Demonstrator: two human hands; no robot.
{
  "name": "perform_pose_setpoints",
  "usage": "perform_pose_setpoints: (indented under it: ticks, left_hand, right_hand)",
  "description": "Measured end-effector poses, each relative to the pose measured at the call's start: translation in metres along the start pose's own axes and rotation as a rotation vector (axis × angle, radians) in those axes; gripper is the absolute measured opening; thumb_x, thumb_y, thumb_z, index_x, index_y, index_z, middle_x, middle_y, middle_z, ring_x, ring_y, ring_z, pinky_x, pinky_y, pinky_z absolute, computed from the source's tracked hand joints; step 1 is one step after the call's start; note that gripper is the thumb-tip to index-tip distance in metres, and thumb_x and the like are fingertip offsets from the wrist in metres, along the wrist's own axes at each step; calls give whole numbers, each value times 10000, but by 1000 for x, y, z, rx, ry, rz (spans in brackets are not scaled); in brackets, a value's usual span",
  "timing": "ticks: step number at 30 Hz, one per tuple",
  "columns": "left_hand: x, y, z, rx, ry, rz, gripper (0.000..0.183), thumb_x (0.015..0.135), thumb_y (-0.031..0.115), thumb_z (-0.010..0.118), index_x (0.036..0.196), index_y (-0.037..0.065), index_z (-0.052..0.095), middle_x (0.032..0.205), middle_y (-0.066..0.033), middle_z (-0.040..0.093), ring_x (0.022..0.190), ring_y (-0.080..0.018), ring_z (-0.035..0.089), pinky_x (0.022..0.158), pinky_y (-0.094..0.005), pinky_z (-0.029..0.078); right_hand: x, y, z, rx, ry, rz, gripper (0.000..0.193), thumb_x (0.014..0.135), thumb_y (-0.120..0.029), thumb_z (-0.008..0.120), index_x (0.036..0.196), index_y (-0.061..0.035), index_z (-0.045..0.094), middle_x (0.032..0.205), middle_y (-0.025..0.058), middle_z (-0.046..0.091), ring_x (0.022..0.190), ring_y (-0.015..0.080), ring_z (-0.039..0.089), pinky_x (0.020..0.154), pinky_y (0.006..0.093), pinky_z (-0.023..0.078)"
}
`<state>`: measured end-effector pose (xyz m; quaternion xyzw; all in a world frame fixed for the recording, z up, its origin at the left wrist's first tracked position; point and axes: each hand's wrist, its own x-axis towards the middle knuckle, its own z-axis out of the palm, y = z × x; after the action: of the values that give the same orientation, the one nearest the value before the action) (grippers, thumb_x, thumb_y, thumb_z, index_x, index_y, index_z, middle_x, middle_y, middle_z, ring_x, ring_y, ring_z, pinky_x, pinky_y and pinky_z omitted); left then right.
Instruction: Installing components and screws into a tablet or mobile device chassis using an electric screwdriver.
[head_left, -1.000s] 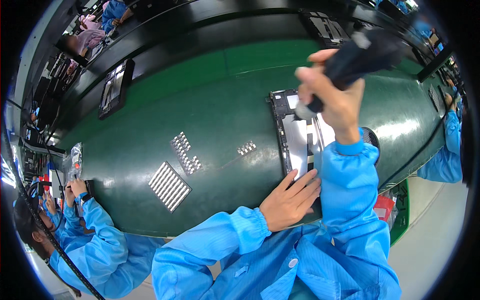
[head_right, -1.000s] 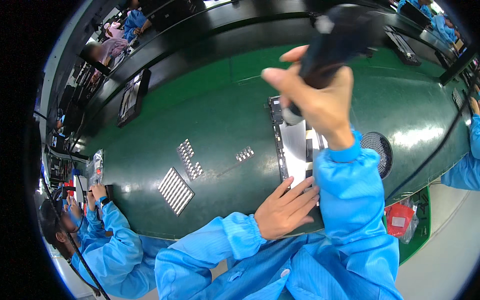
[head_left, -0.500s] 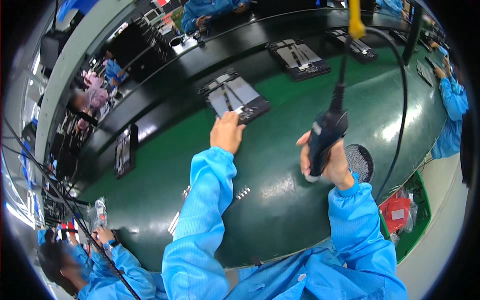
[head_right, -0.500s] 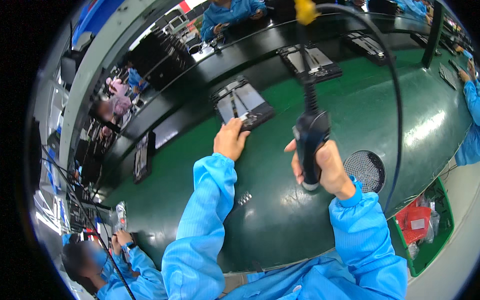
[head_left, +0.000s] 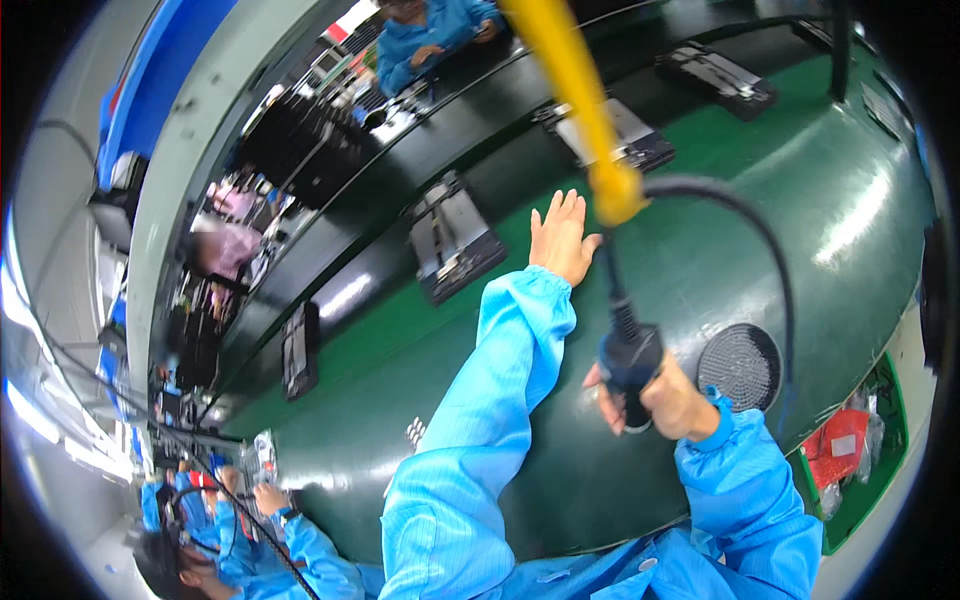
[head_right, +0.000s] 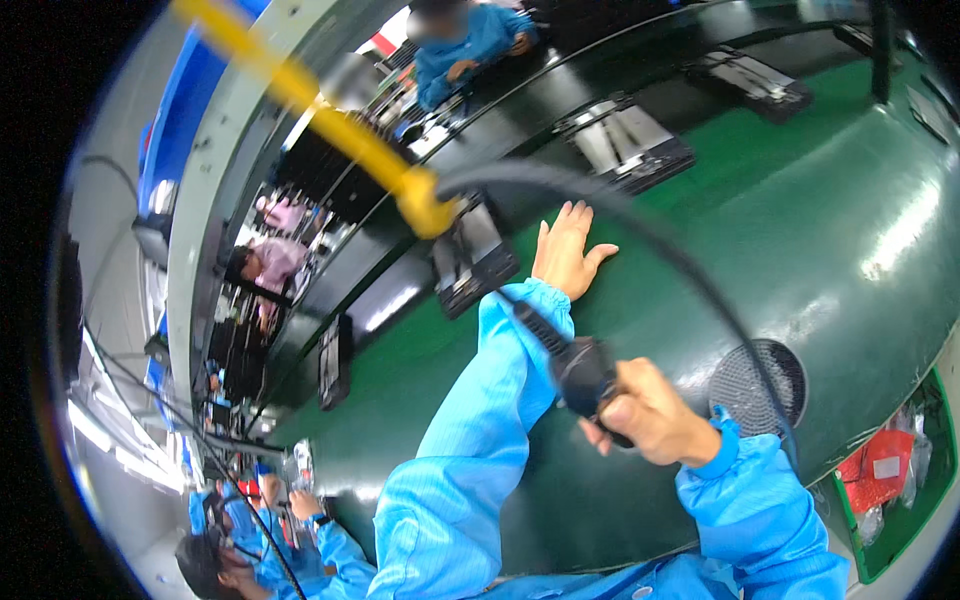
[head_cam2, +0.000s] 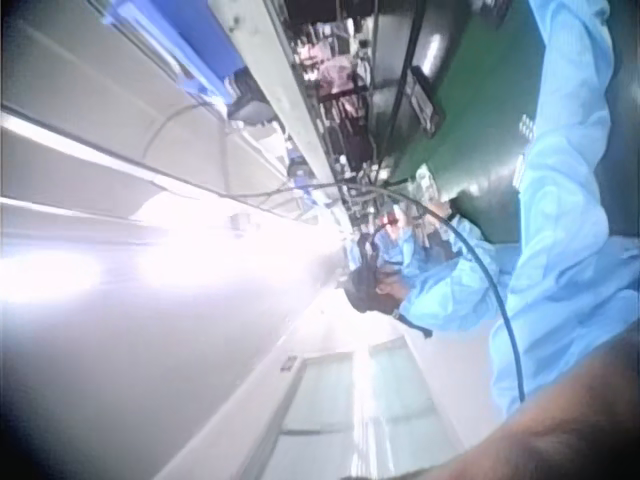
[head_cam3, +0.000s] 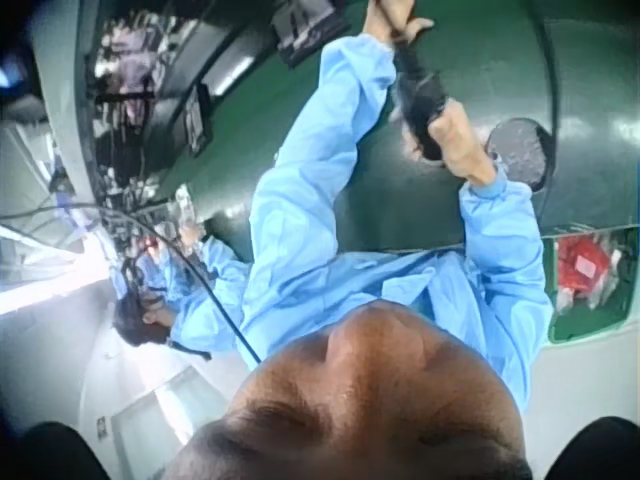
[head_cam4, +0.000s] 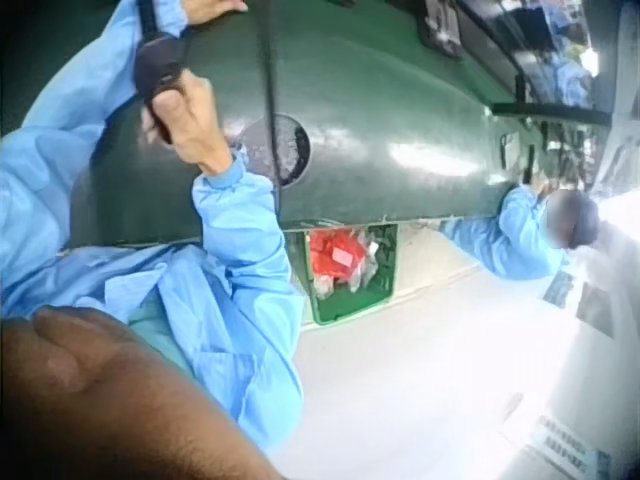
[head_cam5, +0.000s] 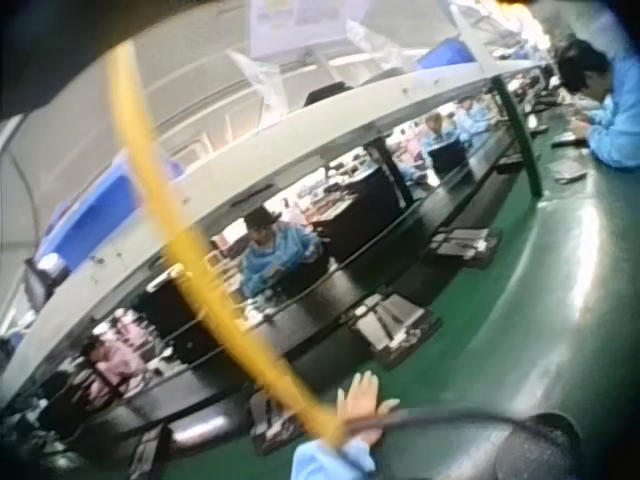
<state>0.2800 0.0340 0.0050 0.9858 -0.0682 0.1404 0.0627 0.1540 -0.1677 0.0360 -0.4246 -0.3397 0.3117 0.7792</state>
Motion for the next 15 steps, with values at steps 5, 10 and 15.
perform_pose_setpoints:
  ticks: [5,10,15]
  left_hand:
    - [56,3,19,92,-18,28,775,744,499,686,1308,22,451,1403,-165,411,1331,-332,339,1035,-601,281]
    - [92,-15,-3,161,-148,-48,921,604,531,773,1292,8,453,1370,-135,453,1322,-296,357,1052,-611,255]
    - [95,-8,-12,313,7,265,660,667,257,719,1245,34,492,1297,-130,508,1216,-273,479,1059,-529,308]
  right_hand:
    - [9,-13,4,5,-47,47,542,840,-513,556,915,23,532,657,76,600,556,137,590,485,273,462]
    - [7,-9,0,-82,-86,-41,433,852,-404,602,931,19,552,597,41,560,514,134,565,468,275,440]
    - [5,-11,0,21,-48,-83,477,904,-468,545,979,4,545,610,37,534,520,112,536,471,259,436]
